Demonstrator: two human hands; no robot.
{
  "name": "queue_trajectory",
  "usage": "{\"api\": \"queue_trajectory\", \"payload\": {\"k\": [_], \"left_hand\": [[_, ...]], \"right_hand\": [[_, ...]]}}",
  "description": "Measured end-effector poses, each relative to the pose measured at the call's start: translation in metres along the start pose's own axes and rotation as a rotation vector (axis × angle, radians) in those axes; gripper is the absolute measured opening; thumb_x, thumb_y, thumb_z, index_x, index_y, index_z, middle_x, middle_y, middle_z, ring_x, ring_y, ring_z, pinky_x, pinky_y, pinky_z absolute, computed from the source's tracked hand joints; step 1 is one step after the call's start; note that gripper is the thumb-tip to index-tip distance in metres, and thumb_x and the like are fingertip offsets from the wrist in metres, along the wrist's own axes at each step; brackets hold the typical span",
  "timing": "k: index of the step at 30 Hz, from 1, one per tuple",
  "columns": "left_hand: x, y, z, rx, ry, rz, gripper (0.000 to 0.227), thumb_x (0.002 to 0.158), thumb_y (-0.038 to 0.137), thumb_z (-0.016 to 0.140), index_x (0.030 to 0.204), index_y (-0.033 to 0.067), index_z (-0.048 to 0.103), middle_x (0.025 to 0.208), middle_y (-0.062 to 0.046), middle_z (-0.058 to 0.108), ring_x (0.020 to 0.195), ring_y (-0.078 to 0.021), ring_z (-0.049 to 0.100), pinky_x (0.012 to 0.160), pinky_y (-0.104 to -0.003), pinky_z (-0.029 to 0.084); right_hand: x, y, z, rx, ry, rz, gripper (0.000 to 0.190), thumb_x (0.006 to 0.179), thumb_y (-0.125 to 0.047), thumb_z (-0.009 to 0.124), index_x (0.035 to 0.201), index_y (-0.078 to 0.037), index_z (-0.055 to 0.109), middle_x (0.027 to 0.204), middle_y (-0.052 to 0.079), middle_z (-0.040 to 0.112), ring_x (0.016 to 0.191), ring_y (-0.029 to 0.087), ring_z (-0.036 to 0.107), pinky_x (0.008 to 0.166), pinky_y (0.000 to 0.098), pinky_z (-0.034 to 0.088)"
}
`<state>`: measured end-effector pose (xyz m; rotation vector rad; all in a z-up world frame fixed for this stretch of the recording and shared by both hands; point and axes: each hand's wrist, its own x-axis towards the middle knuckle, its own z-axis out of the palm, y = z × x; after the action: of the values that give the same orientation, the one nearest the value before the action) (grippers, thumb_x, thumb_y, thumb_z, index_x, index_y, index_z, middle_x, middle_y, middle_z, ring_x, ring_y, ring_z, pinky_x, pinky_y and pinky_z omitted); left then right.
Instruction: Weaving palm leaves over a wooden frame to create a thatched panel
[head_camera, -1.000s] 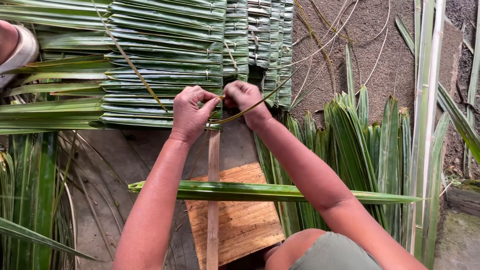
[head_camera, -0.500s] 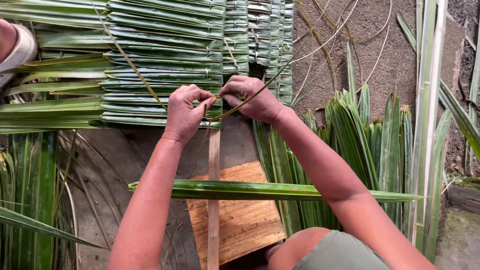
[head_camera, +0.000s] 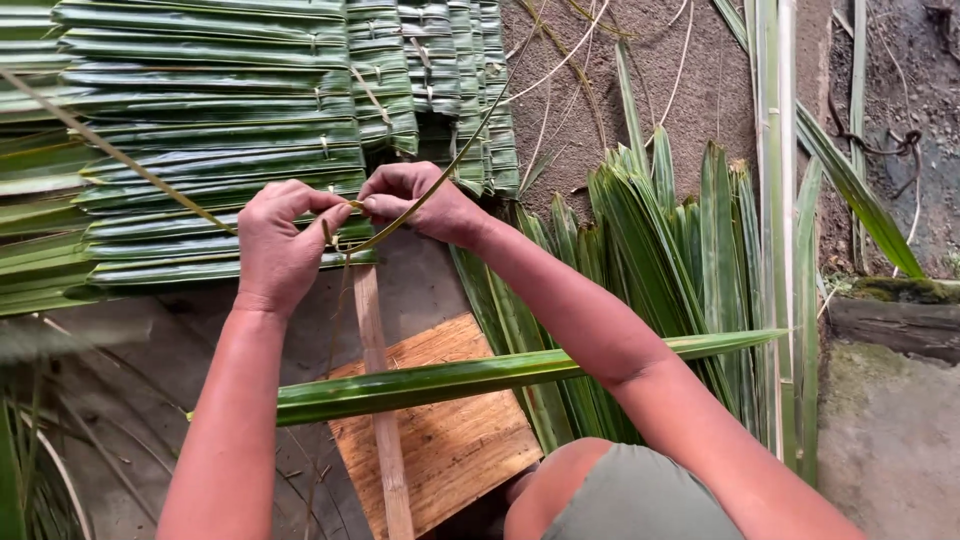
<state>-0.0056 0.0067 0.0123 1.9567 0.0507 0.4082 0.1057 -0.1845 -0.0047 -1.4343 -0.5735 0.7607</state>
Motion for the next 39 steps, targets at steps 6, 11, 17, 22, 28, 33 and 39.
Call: {"api": "queue_trajectory", "payload": {"k": [6,11,17,22,28,33,39], "left_hand": [[-0.002,0.000,0.003,0.106,-0.008,0.055,0.007,0.088,0.013,0.086,0.090,0.0170,0.080,0.075,-0.003,0.066,0.088,-0.0247,0.067,0.093,-0.035,0.049],[-0.006,-0.003,-0.002,0.091,0.038,-0.021,0.009,0.088,0.008,0.085,0.087,0.0158,0.079,0.071,-0.003,0.066,0.081,-0.0256,0.068,0.089,-0.037,0.049],[-0.003,-0.013,0.002,-0.137,0.068,-0.127,0.004,0.094,0.007,0.081,0.095,0.0113,0.080,0.078,-0.007,0.068,0.087,-0.0167,0.068,0.089,-0.034,0.051],[-0.005,-0.016,0.003,-0.195,0.066,-0.170,0.003,0.094,0.008,0.082,0.094,0.0103,0.080,0.077,-0.007,0.068,0.086,-0.0151,0.069,0.087,-0.032,0.052],[-0.009,-0.012,0.005,-0.253,0.069,-0.252,0.002,0.093,0.011,0.083,0.094,0.0109,0.081,0.079,-0.006,0.068,0.086,-0.0097,0.066,0.086,-0.029,0.052],[-0.006,-0.013,0.006,-0.178,0.080,-0.213,0.005,0.090,0.008,0.085,0.094,0.0080,0.082,0.079,-0.009,0.067,0.085,-0.0146,0.067,0.083,-0.032,0.053],[0.008,-0.005,0.010,-0.236,0.186,-0.271,0.014,0.089,0.011,0.087,0.102,0.0137,0.083,0.089,-0.004,0.064,0.083,-0.0057,0.059,0.086,-0.030,0.056]], "right_hand": [[0.002,-0.005,0.002,-0.153,0.025,-0.024,0.004,0.088,-0.005,0.074,0.089,-0.007,0.076,0.066,0.004,0.072,0.065,0.010,0.071,0.059,0.0212,0.054],[0.009,0.004,-0.029,-0.935,0.231,-0.483,0.008,0.082,-0.010,0.069,0.084,-0.016,0.065,0.073,0.003,0.060,0.069,0.028,0.067,0.064,0.0365,0.055],[-0.002,-0.039,0.003,-0.471,0.136,-0.356,0.018,0.085,-0.002,0.076,0.103,-0.004,0.074,0.089,0.013,0.068,0.078,0.023,0.069,0.071,0.0329,0.057],[0.007,-0.025,0.021,-0.422,0.141,-0.400,0.008,0.091,-0.005,0.074,0.098,-0.008,0.074,0.083,0.007,0.067,0.071,0.018,0.067,0.064,0.0287,0.054],[0.006,-0.022,0.024,-0.439,0.170,-0.434,0.005,0.090,-0.006,0.073,0.091,-0.010,0.072,0.077,0.003,0.064,0.067,0.016,0.064,0.065,0.0274,0.053],[0.010,-0.034,0.005,-0.771,0.312,-0.538,0.004,0.087,-0.010,0.070,0.086,-0.015,0.070,0.075,0.005,0.062,0.069,0.028,0.066,0.065,0.0370,0.055],[0.009,-0.066,0.042,-1.088,0.327,-0.835,0.007,0.100,-0.008,0.063,0.099,-0.012,0.069,0.090,0.008,0.061,0.082,0.027,0.067,0.074,0.0316,0.057]]}}
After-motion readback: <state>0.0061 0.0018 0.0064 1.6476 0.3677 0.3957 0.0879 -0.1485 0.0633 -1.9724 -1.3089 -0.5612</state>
